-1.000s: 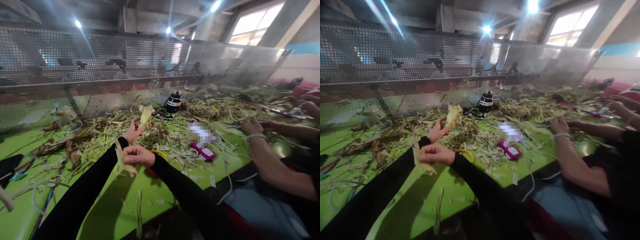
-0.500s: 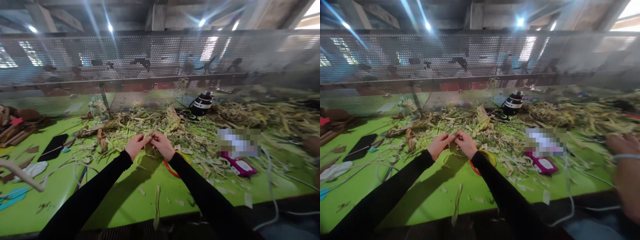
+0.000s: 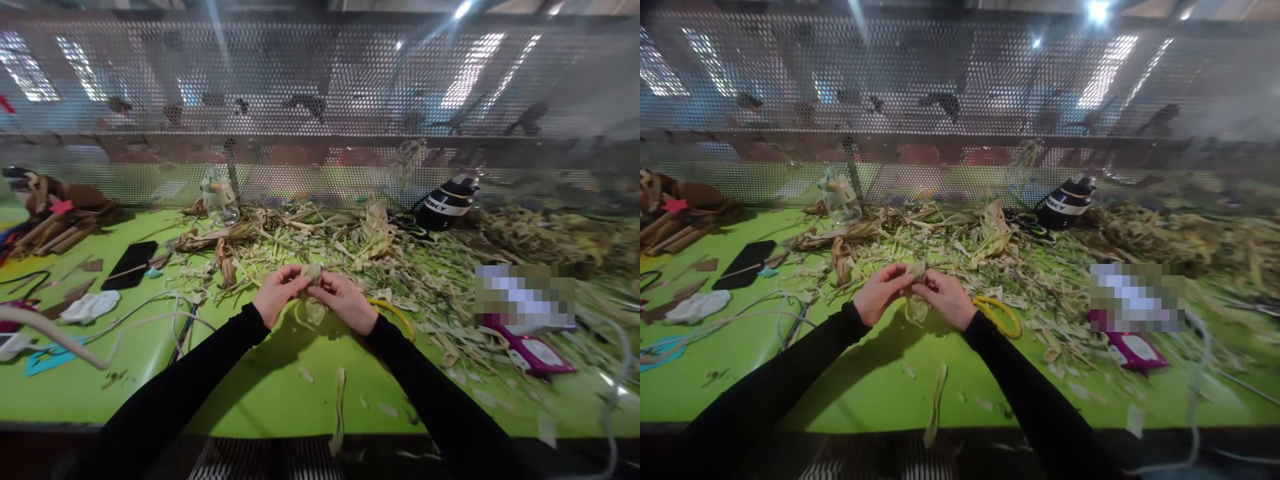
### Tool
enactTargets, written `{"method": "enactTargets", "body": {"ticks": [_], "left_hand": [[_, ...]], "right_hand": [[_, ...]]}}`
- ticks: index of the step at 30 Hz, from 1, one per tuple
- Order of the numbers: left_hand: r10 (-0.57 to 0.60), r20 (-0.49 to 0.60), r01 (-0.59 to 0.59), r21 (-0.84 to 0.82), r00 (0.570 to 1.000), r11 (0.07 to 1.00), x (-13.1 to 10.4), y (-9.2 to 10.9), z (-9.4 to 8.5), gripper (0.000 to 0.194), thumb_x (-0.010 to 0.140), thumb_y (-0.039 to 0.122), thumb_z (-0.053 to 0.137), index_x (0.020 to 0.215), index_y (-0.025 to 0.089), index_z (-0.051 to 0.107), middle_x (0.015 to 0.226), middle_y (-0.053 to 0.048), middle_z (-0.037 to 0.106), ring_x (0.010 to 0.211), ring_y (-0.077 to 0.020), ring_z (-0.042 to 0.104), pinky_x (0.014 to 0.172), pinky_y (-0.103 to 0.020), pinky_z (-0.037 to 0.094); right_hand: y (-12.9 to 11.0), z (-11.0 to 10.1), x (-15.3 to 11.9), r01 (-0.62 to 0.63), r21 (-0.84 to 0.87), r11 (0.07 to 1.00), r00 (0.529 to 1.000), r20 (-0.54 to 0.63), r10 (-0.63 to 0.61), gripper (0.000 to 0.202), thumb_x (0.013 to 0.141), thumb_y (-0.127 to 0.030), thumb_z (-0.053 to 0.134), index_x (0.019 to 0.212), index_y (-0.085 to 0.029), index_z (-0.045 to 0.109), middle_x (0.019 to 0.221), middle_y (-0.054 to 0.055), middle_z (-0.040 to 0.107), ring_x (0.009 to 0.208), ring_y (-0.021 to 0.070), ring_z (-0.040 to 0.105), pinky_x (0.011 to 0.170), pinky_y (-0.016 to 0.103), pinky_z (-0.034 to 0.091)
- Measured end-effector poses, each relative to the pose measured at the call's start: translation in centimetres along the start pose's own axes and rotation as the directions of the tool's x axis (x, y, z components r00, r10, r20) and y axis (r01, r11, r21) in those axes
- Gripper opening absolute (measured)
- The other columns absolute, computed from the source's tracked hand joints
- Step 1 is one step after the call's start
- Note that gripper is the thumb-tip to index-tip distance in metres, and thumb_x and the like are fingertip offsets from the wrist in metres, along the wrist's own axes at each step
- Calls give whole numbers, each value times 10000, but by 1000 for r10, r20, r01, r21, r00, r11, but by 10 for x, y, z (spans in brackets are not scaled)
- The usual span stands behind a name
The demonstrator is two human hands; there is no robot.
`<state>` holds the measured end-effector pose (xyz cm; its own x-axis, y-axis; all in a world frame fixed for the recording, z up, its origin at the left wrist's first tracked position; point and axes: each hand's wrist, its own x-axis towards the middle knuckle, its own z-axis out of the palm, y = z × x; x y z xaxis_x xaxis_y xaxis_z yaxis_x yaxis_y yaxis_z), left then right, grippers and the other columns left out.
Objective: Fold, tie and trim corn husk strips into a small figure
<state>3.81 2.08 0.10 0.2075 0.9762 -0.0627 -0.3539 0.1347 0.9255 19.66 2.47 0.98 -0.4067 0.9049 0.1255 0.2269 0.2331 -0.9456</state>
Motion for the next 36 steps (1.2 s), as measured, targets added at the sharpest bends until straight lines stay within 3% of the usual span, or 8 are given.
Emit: {"method": "enactTargets", "body": {"ticks": [4, 7, 14, 24, 31, 34, 36], "left_hand": [[118, 9, -118, 170, 993, 978, 3, 1, -5, 260, 659, 240, 709, 871, 135, 601, 743, 14, 598, 639, -70, 526, 640, -205, 441], [139, 11, -138, 230, 990, 963, 4, 1, -7, 314, 671, 183, 673, 968, 136, 580, 784, -1, 608, 656, -82, 544, 651, -220, 459], [253, 74, -258, 450, 965, 855, 3, -5, -9, 299, 708, 172, 630, 993, 148, 542, 780, -11, 606, 673, -99, 552, 653, -228, 460], [336, 98, -331, 556, 937, 762, -2, -4, -6, 324, 746, 255, 589, 1059, 184, 543, 721, 25, 538, 544, -80, 438, 539, -202, 368], [384, 131, -393, 520, 914, 758, -4, -2, -2, 314, 757, 267, 587, 1057, 186, 547, 779, 11, 556, 526, -70, 397, 523, -205, 338], [352, 85, -352, 433, 932, 830, -3, 1, -1, 278, 740, 214, 596, 1003, 177, 515, 765, 14, 564, 551, -69, 443, 539, -194, 357], [274, 17, -265, 326, 961, 908, -2, 4, -1, 248, 714, 188, 616, 933, 165, 501, 727, 20, 560, 594, -76, 491, 576, -193, 388]], "right_hand": [[2, 1, 0, -32, -132, 991, 992, -127, 15, 262, 831, -434, 520, 745, -186, 529, 497, -68, 433, 423, 79, 391, 441, 213, 314], [5, 2, -1, -17, -194, 981, 984, -178, -18, 218, 836, -404, 516, 811, -188, 540, 513, -59, 469, 428, 90, 427, 454, 217, 340], [4, 4, -4, 76, -477, 876, 971, -163, -173, 220, 848, -384, 500, 772, -185, 558, 602, -23, 510, 530, 109, 452, 514, 228, 349], [-1, 15, -10, 114, -587, 802, 935, -209, -286, 205, 869, -354, 480, 731, -204, 499, 599, -16, 496, 507, 112, 418, 534, 243, 334], [-2, 15, -12, 195, -596, 779, 908, -191, -373, 212, 866, -347, 481, 712, -211, 534, 635, 12, 535, 541, 130, 459, 558, 259, 360], [-4, 13, -9, 151, -499, 853, 921, -242, -305, 205, 853, -368, 512, 725, -208, 534, 597, -4, 506, 513, 123, 438, 524, 258, 349], [-5, 12, -6, 98, -379, 920, 943, -260, -208, 220, 848, -406, 521, 757, -206, 530, 567, -23, 472, 485, 112, 418, 492, 249, 340]]}}
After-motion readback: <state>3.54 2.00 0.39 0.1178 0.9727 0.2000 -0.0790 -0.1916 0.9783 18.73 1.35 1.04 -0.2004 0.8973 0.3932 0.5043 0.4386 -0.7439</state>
